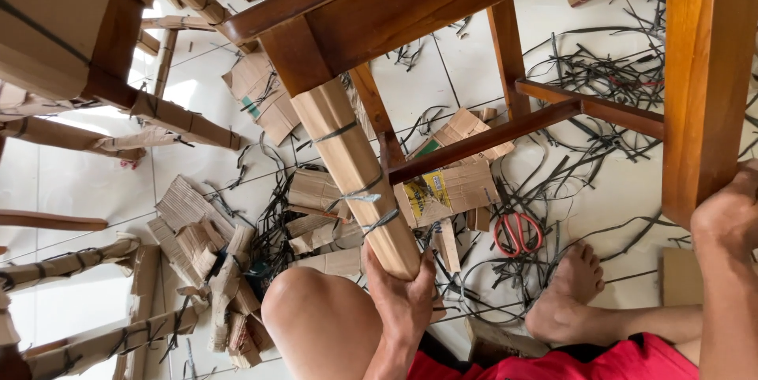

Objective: The person wraps protective cardboard around the legs of wooden chairs, securing the cardboard with plastic ties and cutting the excess tie length with scissors.

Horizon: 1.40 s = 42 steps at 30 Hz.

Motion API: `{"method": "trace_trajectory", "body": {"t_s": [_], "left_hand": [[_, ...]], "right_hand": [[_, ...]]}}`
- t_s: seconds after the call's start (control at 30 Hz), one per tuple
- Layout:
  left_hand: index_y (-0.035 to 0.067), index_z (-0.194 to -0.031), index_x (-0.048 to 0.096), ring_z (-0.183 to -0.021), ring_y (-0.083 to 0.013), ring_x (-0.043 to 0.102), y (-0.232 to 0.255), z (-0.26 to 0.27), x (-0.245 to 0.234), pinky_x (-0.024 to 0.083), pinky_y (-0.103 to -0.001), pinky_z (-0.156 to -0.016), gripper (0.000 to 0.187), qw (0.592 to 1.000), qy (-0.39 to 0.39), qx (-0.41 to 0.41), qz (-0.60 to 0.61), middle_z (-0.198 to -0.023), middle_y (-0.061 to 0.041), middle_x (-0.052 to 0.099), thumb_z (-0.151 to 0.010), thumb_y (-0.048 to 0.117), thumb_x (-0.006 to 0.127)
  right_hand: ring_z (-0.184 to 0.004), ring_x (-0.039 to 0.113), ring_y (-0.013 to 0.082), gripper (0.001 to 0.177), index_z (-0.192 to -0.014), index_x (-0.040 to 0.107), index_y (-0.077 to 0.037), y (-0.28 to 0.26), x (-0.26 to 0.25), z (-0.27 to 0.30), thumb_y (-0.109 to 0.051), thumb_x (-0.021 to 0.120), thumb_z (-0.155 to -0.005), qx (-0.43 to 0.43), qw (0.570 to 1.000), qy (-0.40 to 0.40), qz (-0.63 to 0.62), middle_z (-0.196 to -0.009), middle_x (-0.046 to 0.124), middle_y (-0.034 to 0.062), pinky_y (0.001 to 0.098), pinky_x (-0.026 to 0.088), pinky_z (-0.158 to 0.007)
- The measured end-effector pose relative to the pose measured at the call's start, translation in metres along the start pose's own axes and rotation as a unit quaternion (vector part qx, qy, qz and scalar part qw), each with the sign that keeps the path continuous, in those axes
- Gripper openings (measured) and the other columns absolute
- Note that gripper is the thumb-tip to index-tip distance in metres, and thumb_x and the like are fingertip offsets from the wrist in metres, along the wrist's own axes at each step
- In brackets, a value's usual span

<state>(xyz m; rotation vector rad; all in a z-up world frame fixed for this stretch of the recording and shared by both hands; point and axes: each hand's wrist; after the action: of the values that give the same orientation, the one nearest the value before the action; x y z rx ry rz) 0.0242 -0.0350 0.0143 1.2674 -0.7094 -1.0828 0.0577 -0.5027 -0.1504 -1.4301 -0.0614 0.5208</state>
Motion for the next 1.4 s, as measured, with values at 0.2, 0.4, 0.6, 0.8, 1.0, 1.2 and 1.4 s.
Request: {"method": "trace_trajectory", "body": {"t_s": [0.2, 0.4, 0.6, 0.8, 1.0, 1.2, 1.4], "left_hand": [[0.01, -0.138, 0.044, -0.073, -0.0181, 0.064, -0.009, -0.012, 0.002, 0.06, -0.031, -0.056, 0.079, 1.0, 0.022, -0.002, -0.02, -0.092, -0.011, 0.065, -0.07, 0.021, 0.082], [0.009, -0.134, 0.046, -0.077, -0.0192, 0.061, -0.003, -0.033, 0.011, 0.057, -0.033, -0.06, 0.075, 0.998, 0.034, 0.013, -0.054, -0.093, -0.011, 0.064, -0.07, 0.03, 0.08], [0.007, -0.134, 0.043, -0.081, -0.0228, 0.065, 0.01, -0.067, 0.022, 0.064, -0.037, -0.06, 0.072, 0.998, 0.021, 0.02, -0.05, -0.098, -0.014, 0.064, -0.073, 0.027, 0.077], [0.008, -0.134, 0.04, -0.077, -0.0207, 0.064, 0.022, -0.072, 0.028, 0.064, -0.034, -0.053, 0.075, 0.998, 0.024, 0.029, -0.04, -0.098, -0.014, 0.062, -0.073, 0.03, 0.078], [0.005, -0.135, 0.044, -0.091, -0.0186, 0.057, 0.023, -0.071, 0.019, 0.056, -0.033, -0.073, 0.085, 0.996, -0.008, 0.082, -0.026, -0.106, -0.01, 0.055, -0.072, 0.05, 0.078], [0.01, -0.144, 0.035, -0.099, -0.023, 0.062, 0.021, -0.065, 0.007, 0.056, -0.039, -0.075, 0.098, 0.996, -0.048, 0.036, -0.064, -0.116, -0.014, 0.06, -0.073, 0.073, 0.059], [0.007, -0.141, 0.051, -0.109, -0.019, 0.06, -0.003, -0.06, 0.0, 0.054, -0.035, -0.092, 0.069, 0.992, -0.038, -0.027, 0.117, -0.124, -0.013, 0.061, -0.097, 0.057, 0.031]], "right_hand": [[-0.101, 0.071, -0.0024, 0.015, -0.08, 0.054, -0.037, -0.054, 0.016, 0.038, -0.047, 0.053, -0.091, 0.08, 0.994, 0.019, -0.064, -0.11, 0.077, -0.0206, 0.0146, 0.063, -0.095], [-0.097, 0.065, 0.013, 0.036, -0.091, 0.05, -0.02, -0.015, 0.028, 0.006, -0.04, 0.053, -0.121, -0.148, 0.989, -0.005, -0.004, -0.101, 0.068, 0.0002, 0.0304, 0.057, -0.085], [-0.081, 0.057, 0.017, 0.018, -0.095, 0.053, -0.012, -0.027, 0.065, -0.002, -0.005, 0.049, -0.11, -0.235, 0.971, -0.005, 0.041, -0.089, 0.06, 0.0038, 0.033, 0.043, -0.064], [-0.082, 0.036, 0.0163, 0.039, -0.091, 0.033, -0.01, -0.028, 0.081, -0.006, -0.003, 0.047, -0.126, -0.283, 0.958, -0.037, 0.008, -0.085, 0.038, 0.0033, 0.0353, 0.034, -0.073], [-0.076, 0.056, 0.0252, 0.033, -0.105, 0.048, 0.002, -0.036, 0.07, -0.006, -0.006, 0.054, -0.137, -0.453, 0.87, 0.008, 0.194, -0.088, 0.058, 0.0122, 0.0408, 0.044, -0.065], [-0.104, 0.067, 0.039, 0.043, -0.127, 0.072, 0.007, -0.048, 0.051, 0.004, -0.015, 0.042, -0.146, -0.53, 0.826, -0.066, 0.18, -0.119, 0.072, 0.0217, 0.0459, 0.047, -0.085], [-0.05, 0.042, 0.0152, 0.017, -0.11, 0.066, -0.003, -0.185, 0.034, 0.192, -0.014, 0.053, -0.114, -0.362, 0.79, -0.468, 0.159, -0.067, 0.053, 0.0056, 0.0319, 0.032, -0.035]]}}
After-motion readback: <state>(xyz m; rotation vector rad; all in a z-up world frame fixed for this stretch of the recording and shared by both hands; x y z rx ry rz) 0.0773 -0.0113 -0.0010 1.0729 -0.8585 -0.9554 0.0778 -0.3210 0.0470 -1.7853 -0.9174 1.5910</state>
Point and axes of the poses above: each hand's wrist, its own z-axis away from the middle knuckle, its own x-axis out of the palm, y = z × x
